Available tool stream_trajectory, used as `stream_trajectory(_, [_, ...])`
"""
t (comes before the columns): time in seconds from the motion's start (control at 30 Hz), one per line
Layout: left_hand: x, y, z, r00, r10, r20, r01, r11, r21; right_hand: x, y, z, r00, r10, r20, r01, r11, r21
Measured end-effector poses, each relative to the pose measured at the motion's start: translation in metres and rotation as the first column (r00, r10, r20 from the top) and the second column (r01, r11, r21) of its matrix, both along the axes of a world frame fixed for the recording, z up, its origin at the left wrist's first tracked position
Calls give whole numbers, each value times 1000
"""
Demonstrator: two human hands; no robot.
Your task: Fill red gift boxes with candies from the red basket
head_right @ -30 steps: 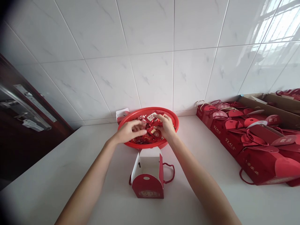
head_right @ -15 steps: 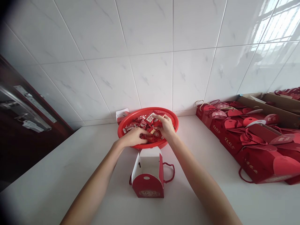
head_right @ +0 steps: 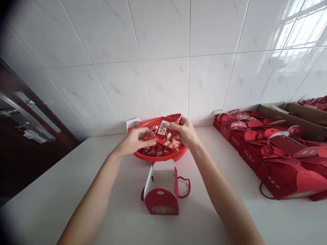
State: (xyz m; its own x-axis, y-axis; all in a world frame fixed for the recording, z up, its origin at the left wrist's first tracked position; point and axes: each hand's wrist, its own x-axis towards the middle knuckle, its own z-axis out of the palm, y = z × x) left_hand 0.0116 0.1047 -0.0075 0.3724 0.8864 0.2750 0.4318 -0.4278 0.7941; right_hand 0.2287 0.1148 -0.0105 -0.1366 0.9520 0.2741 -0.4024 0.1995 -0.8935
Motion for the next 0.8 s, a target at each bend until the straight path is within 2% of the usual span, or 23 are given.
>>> stream_trajectory(0.13, [1, -33, 28, 981, -187, -57, 187, 982, 0, 13, -23, 24, 989, 67, 131, -85, 988, 131])
stream_trajectory(0.23, [6, -54, 35, 959, -241, -150, 248, 968, 29, 17, -37, 34, 973, 87, 215, -132, 969, 207])
stream_trajectory(0.4, [10, -65, 30, 856, -221, -468, 190, 975, -112, 17, -53, 42, 894, 123, 432, -238, 945, 225])
stream_trajectory(0.5, [12, -67, 30, 771, -284, -570, 172, 955, -242, 17, -60, 45, 800, 140, 584, -309, 929, 201])
stream_trajectory(0.6, [14, -69, 34, 685, -342, -644, 177, 935, -308, 15, -65, 46, 698, 167, 696, -384, 908, 167])
stream_trajectory(0.67, [14, -69, 36, 663, -330, -672, 131, 935, -330, 13, -65, 45, 649, 166, 742, -403, 903, 150])
stream_trajectory(0.8, [11, -68, 36, 667, -306, -679, 50, 928, -369, 8, -64, 42, 578, 161, 800, -418, 900, 120])
